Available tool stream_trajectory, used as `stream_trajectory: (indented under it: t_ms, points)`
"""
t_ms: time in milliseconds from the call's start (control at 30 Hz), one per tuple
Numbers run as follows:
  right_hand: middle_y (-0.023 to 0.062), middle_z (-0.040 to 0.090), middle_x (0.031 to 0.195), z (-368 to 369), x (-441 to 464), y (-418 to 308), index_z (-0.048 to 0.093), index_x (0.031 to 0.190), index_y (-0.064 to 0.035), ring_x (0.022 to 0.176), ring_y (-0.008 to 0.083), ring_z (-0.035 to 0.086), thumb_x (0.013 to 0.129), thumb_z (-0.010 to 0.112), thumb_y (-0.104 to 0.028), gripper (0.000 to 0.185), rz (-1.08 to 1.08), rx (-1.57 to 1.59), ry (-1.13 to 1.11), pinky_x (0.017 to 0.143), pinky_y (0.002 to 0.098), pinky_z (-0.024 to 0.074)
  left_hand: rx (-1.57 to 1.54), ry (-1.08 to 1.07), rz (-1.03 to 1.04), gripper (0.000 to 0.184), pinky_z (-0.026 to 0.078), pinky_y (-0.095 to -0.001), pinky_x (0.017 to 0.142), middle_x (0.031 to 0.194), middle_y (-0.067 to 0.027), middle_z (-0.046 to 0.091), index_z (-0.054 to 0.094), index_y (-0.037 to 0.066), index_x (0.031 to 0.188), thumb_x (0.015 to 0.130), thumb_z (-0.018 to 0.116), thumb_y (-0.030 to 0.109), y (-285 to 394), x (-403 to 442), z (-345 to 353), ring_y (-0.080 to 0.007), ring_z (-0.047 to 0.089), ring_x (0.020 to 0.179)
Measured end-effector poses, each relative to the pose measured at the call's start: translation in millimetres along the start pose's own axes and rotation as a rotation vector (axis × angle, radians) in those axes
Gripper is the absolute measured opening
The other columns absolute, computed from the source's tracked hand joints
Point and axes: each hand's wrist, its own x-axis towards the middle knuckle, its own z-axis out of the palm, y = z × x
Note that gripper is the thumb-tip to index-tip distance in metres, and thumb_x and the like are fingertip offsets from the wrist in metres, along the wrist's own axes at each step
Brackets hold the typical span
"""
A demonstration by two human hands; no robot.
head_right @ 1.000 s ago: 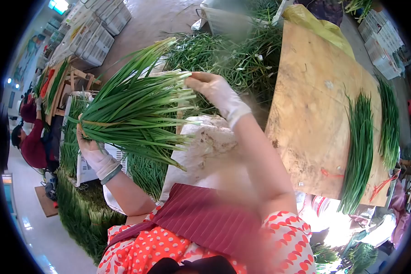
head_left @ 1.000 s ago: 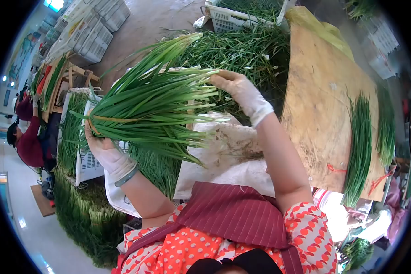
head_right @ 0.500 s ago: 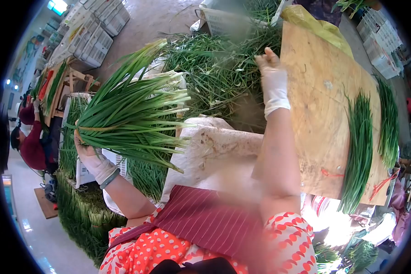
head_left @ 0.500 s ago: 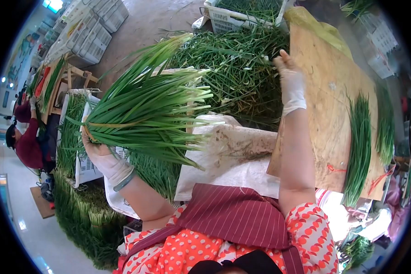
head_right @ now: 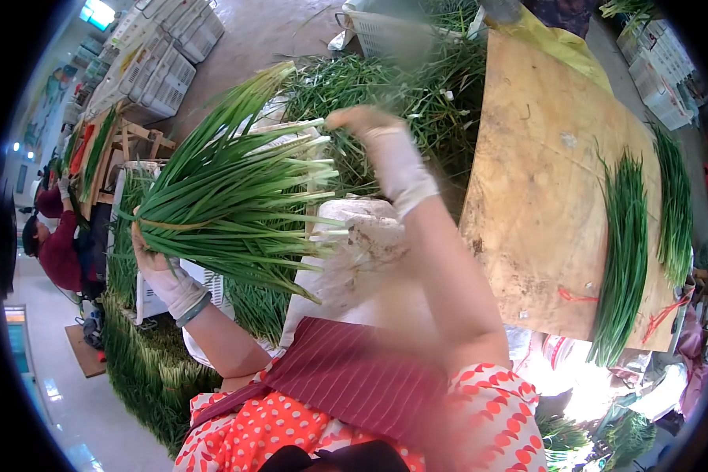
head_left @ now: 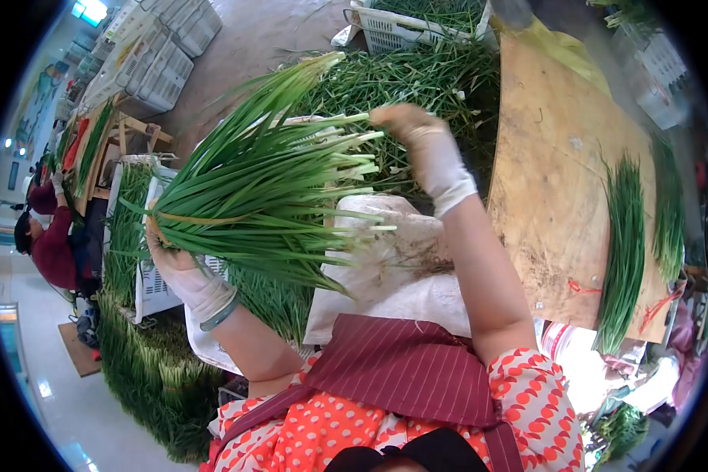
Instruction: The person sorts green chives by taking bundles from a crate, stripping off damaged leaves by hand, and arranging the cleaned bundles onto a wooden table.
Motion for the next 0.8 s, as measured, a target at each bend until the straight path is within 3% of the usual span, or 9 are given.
stream_trajectory:
  t_ms: [67,167,233,267,367,467,600,733,800]
  points:
    - [0.0028,0.062,0.093,-36.9,12.6,20.1,0.066,0.092,-0.0101,0.089,0.0112,0.055,0.085,0.058,-0.016,0.012,-0.128,0.305,0.256,0.081,0.0254,0.0442,-0.007,0.003,0.006,0.039,0.046,-0.0396,0.090,0.121,-0.0200,0.047,0.038,-0.001,0.124,0.089,0.049,0.013,0.3,-1.6,-0.5,-0.0276,0.052,0.105]
    - [0.0086,0.055,0.120,-71.8,30.8,58.1,0.055,0.117,-0.0039,0.110,0.0183,0.049,0.080,0.066,-0.022,0.043,-0.142,-0.118,0.457,0.098,0.0287,0.0347,0.172,-0.029,0.105,0.036,0.046,-0.0379,0.091,0.121,-0.0182,0.048,0.040,0.001,0.123,0.090,0.048,0.014,1.3,-6.8,4.7,-0.0258,0.052,0.105]
    - [0.0112,0.050,0.126,-53.9,15.5,51.1,0.047,0.124,-0.0020,0.115,0.0198,0.047,0.078,0.069,-0.024,0.056,-0.073,-0.181,0.108,0.100,0.0308,0.0329,0.353,-0.063,0.196,0.034,0.045,-0.0376,0.091,0.120,-0.0168,0.049,0.042,0.002,0.122,0.091,0.047,0.015,0.1,-6.9,3.8,-0.0246,0.052,0.106]
    - [0.0129,0.050,0.126,-41.6,10.8,48.4,0.048,0.124,-0.0027,0.115,0.0204,0.047,0.076,0.070,-0.026,0.057,0.089,-0.141,-0.036,0.101,0.0300,0.0325,0.124,-0.104,0.097,0.034,0.044,-0.0383,0.092,0.119,-0.0154,0.050,0.043,0.001,0.121,0.090,0.048,0.015,-0.5,-3.4,-2.1,-0.0237,0.052,0.105]
    - [0.0091,0.061,0.105,-11.0,2.6,55.5,0.055,0.114,-0.0020,0.097,0.0173,0.057,0.080,0.064,-0.012,0.037,0.296,0.271,-0.310,0.091,0.0281,0.0418,-0.206,-0.097,-0.081,0.032,0.042,-0.0407,0.094,0.116,-0.0134,0.054,0.048,0.001,0.117,0.089,0.050,0.017,1.1,3.3,-7.0,-0.0231,0.054,0.102]
    - [0.0100,0.063,0.098,-4.4,-1.4,54.4,0.059,0.103,-0.0001,0.091,0.0184,0.060,0.080,0.062,-0.007,0.024,0.293,0.548,-0.322,0.087,0.0282,0.0442,-0.381,-0.021,-0.244,0.030,0.042,-0.0432,0.094,0.111,-0.0128,0.057,0.053,0.002,0.112,0.087,0.052,0.018,6.3,10.7,-9.8,-0.0242,0.056,0.099]
    - [0.0049,0.064,0.090,-22.4,1.2,27.8,0.062,0.087,-0.0043,0.079,0.0138,0.058,0.082,0.059,-0.008,0.007,-0.042,0.265,0.009,0.083,0.0277,0.0419,-0.415,0.078,-0.313,0.025,0.044,-0.0441,0.091,0.103,-0.0116,0.060,0.057,0.003,0.105,0.087,0.053,0.019,4.7,6.8,1.5,-0.0248,0.056,0.098]
    - [-0.0014,0.061,0.077,-90.1,22.8,20.1,0.062,0.098,-0.0039,0.068,0.0064,0.055,0.086,0.057,-0.013,0.016,-0.084,0.631,0.396,0.071,0.0211,0.0449,-0.363,-0.036,-0.216,0.025,0.045,-0.0418,0.090,0.102,-0.0107,0.060,0.055,0.002,0.106,0.087,0.052,0.018,2.8,-0.1,8.0,-0.0238,0.056,0.098]
    - [0.0032,0.062,0.084,-107.6,28.6,8.3,0.062,0.103,-0.0057,0.077,0.0116,0.056,0.086,0.059,-0.016,0.020,-0.102,0.151,0.672,0.073,0.0259,0.0458,-0.463,-0.060,-0.274,0.025,0.045,-0.0413,0.090,0.102,-0.0105,0.060,0.055,0.001,0.106,0.087,0.051,0.017,2.3,4.9,2.0,-0.0236,0.056,0.098]
